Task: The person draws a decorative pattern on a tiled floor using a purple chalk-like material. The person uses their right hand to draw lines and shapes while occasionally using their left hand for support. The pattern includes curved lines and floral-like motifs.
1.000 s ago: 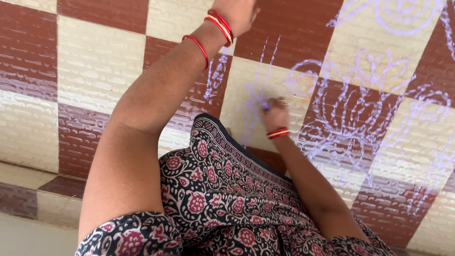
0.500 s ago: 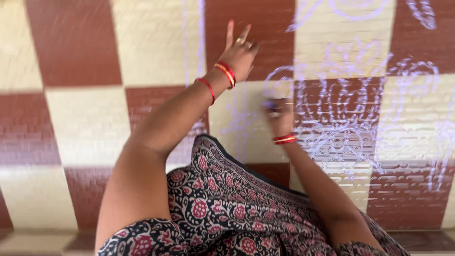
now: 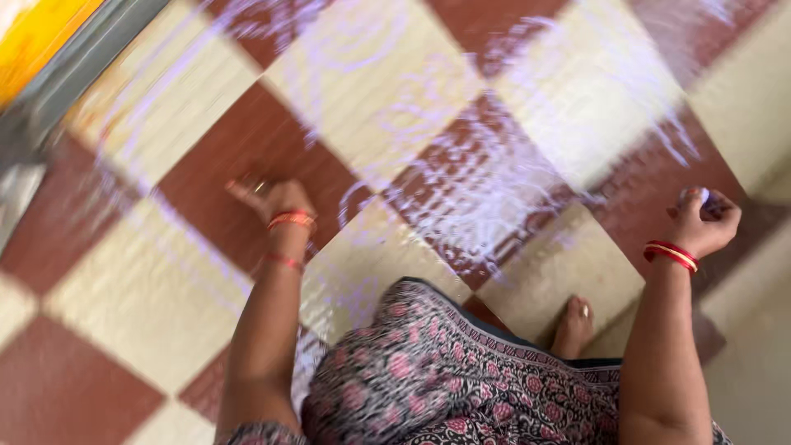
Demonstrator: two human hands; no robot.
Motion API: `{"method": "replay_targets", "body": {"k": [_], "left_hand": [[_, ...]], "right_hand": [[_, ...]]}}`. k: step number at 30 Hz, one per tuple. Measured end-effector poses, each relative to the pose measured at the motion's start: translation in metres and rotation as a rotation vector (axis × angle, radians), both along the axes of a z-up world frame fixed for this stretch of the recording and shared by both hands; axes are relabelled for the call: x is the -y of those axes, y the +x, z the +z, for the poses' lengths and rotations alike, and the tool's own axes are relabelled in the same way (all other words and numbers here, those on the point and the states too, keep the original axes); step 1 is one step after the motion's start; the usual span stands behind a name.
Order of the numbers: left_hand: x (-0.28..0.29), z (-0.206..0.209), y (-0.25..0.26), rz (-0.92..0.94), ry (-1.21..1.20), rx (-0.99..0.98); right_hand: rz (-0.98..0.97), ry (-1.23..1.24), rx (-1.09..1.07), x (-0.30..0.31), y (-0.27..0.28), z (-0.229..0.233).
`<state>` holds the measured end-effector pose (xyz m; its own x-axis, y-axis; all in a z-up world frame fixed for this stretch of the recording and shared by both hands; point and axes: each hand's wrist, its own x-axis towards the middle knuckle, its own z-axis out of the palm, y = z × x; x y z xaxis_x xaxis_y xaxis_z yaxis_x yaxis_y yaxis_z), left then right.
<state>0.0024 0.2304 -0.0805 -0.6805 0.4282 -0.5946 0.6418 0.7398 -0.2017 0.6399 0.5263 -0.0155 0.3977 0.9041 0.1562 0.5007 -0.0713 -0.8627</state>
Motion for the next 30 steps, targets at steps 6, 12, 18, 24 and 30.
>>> {"method": "replay_targets", "body": {"k": [6,12,18,24,30], "left_hand": [[-0.021,0.006,-0.006,-0.281,-0.390,0.045],[-0.020,-0.016,-0.009,-0.317,-0.403,-0.068],[-0.007,-0.024,-0.018,-0.257,-0.332,-0.134],[0.000,-0.027,-0.022,-0.263,-0.293,-0.149],[0.002,-0.025,-0.021,-0.257,-0.275,-0.158]], "right_hand": [[-0.277,-0.236,0.123,0.082,0.098,0.000],[-0.199,-0.357,0.252,0.085,0.128,-0.071],[-0.050,-0.031,0.574,0.022,0.117,-0.124],[0.005,-0.109,0.584,-0.057,0.111,-0.121],[0.072,-0.008,0.767,-0.070,0.111,-0.116]]}}
